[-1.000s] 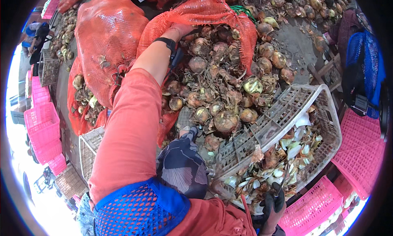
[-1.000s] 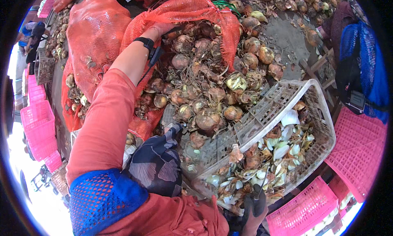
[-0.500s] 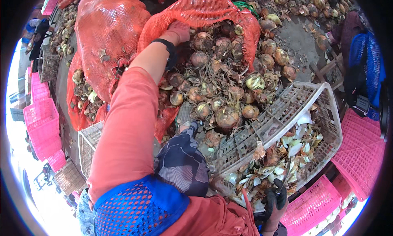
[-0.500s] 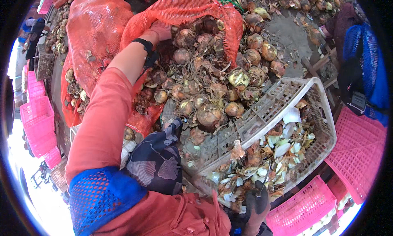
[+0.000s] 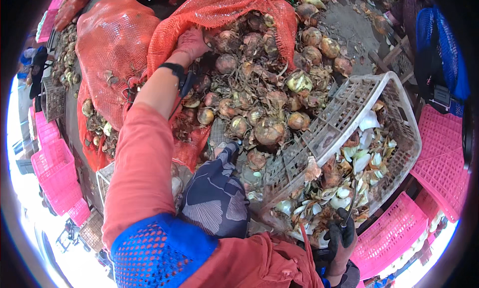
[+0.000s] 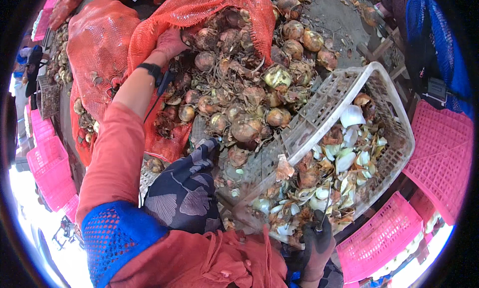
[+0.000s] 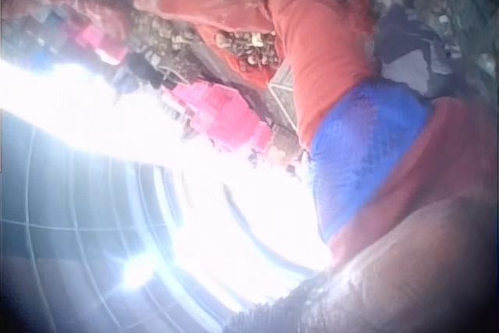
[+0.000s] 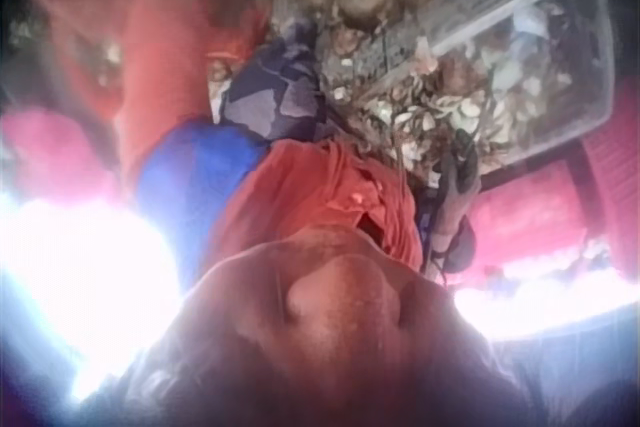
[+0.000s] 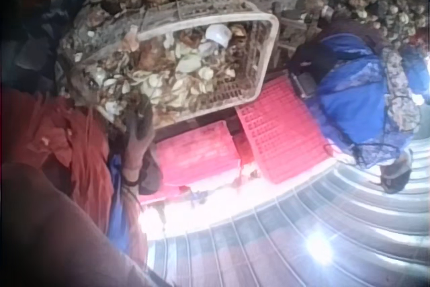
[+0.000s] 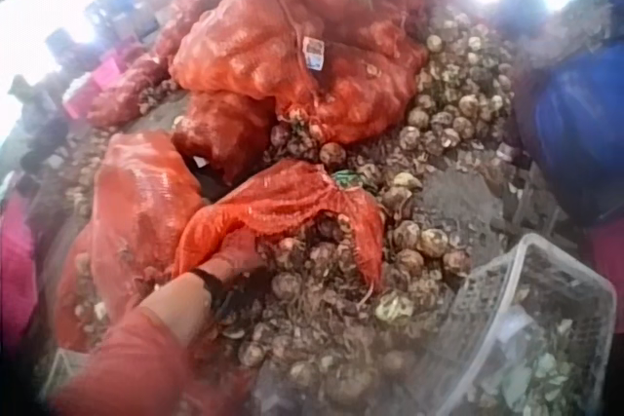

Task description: The person peels onions using a small knife while sitting on the floor, placing the peeled onions into baskets and discarding the skins into a bin.

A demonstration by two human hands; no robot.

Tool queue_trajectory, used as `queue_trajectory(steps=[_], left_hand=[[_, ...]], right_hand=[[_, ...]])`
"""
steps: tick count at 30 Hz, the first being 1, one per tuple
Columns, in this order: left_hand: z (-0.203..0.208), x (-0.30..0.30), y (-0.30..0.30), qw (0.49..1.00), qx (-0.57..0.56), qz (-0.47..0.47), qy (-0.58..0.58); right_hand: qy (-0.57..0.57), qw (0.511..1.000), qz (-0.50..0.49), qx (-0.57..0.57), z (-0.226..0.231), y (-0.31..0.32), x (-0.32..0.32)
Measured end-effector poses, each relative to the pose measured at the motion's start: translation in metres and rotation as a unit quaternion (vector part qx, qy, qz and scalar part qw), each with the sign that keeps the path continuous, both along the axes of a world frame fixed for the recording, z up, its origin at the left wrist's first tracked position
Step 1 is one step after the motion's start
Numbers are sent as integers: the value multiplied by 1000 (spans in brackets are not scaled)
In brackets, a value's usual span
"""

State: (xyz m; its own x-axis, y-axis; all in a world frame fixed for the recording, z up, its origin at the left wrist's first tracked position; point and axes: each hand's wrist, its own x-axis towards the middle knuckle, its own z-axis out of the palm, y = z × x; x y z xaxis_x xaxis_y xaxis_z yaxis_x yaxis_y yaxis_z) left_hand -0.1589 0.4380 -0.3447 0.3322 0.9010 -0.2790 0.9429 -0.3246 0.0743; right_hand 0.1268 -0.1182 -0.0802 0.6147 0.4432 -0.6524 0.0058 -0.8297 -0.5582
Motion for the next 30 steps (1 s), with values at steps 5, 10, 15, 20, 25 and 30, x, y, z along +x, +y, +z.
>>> queue_trajectory(steps=[5, 10, 15, 20, 25, 30], left_hand=[[47, 1, -57, 967, 28, 67, -243], [95, 70, -138, 886, -223, -165, -371], [59, 114, -205, 863, -221, -346, -294], [44, 97, -159, 866, -84, -179, -460], [-7, 50, -29, 924, -114, 211, -297], [-78, 34, -6, 729, -333, 174, -572]], right_hand=[[19, 999, -32, -5, 10, 13, -8], [21, 999, -30, 6, 11, 21, -14], [36, 999, -18, 7, 15, 31, -21], [17, 998, -30, 50, 6, 12, -25], [21, 999, -40, 30, 9, 10, -23], [20, 999, -38, 19, 3, 9, -21]])
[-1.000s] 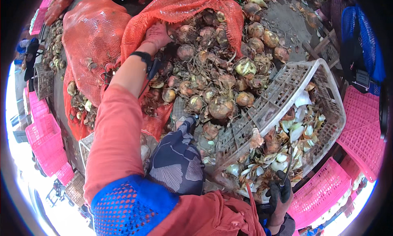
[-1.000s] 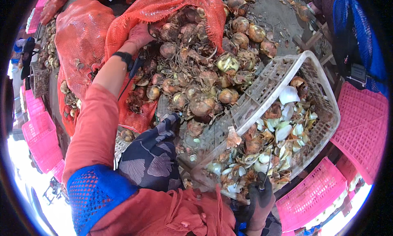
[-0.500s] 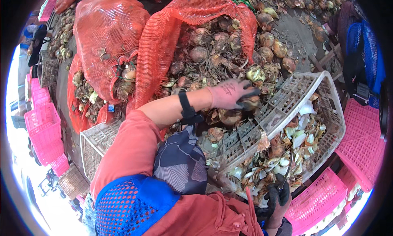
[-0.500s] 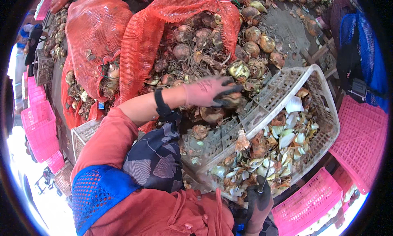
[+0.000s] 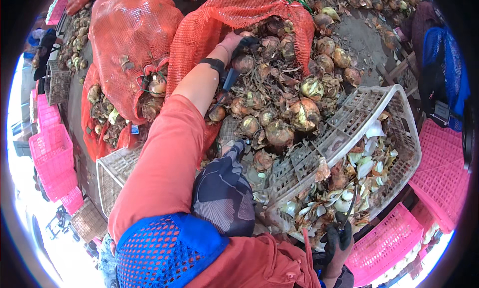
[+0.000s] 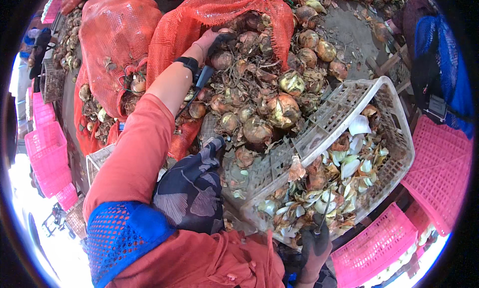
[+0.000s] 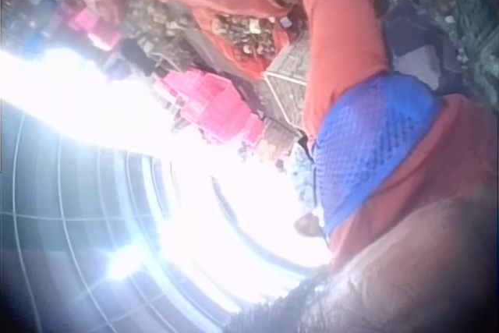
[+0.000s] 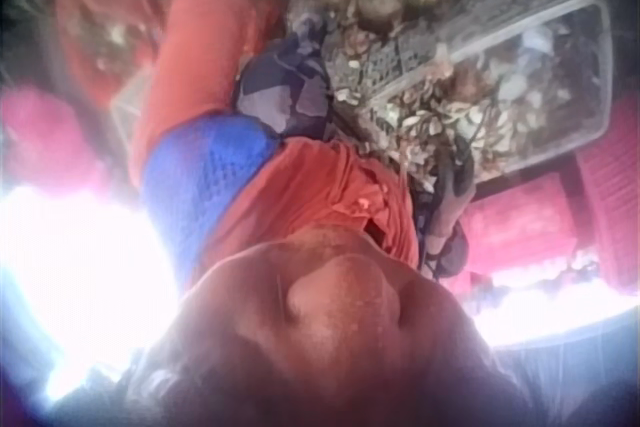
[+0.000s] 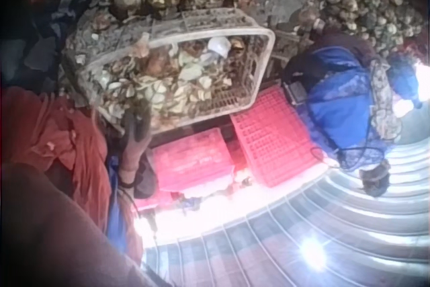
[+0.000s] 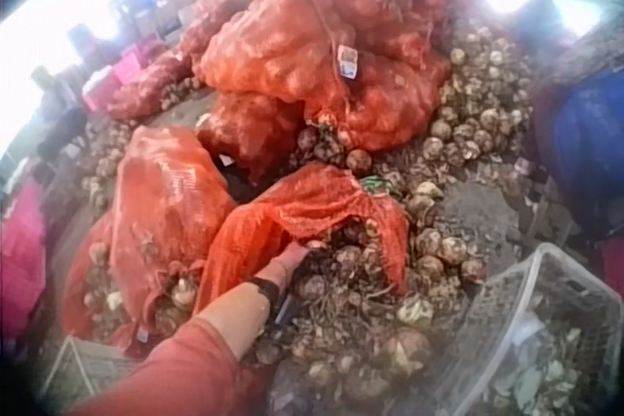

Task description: The person peels onions using a small knife while sitting on the floor, placing the peeled onions into baskets and discarding the skins into a bin.

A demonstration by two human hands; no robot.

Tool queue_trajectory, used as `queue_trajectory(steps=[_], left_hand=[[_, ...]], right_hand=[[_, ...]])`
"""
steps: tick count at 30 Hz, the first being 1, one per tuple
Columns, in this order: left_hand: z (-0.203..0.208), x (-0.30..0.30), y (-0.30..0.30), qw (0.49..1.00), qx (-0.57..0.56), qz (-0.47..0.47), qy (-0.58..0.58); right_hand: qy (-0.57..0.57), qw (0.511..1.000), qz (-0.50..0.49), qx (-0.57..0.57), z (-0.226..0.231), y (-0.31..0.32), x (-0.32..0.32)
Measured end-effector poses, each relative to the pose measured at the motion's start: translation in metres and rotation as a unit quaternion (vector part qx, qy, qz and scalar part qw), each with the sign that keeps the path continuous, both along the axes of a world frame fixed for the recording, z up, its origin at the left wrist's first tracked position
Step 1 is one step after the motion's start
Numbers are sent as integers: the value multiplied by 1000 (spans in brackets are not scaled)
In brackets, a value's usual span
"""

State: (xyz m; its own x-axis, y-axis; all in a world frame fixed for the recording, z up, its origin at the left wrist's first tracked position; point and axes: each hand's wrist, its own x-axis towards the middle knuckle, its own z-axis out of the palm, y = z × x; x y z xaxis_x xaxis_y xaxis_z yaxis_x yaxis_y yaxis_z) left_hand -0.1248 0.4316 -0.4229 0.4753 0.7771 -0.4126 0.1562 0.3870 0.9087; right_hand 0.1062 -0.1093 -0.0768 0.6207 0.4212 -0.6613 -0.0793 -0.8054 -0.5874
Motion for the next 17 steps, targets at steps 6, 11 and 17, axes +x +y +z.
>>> queue_trajectory(steps=[6, 11, 17], left_hand=[[76, -11, -52, 998, -34, 22, -46], [90, -15, -99, 976, -77, 12, -201], [116, 27, -142, 981, 82, -7, -177]], right_hand=[[9, 1000, -6, -2, 7, 10, -4], [30, 999, -22, 24, 6, 7, -1], [31, 999, -6, 16, 3, -1, 1]])
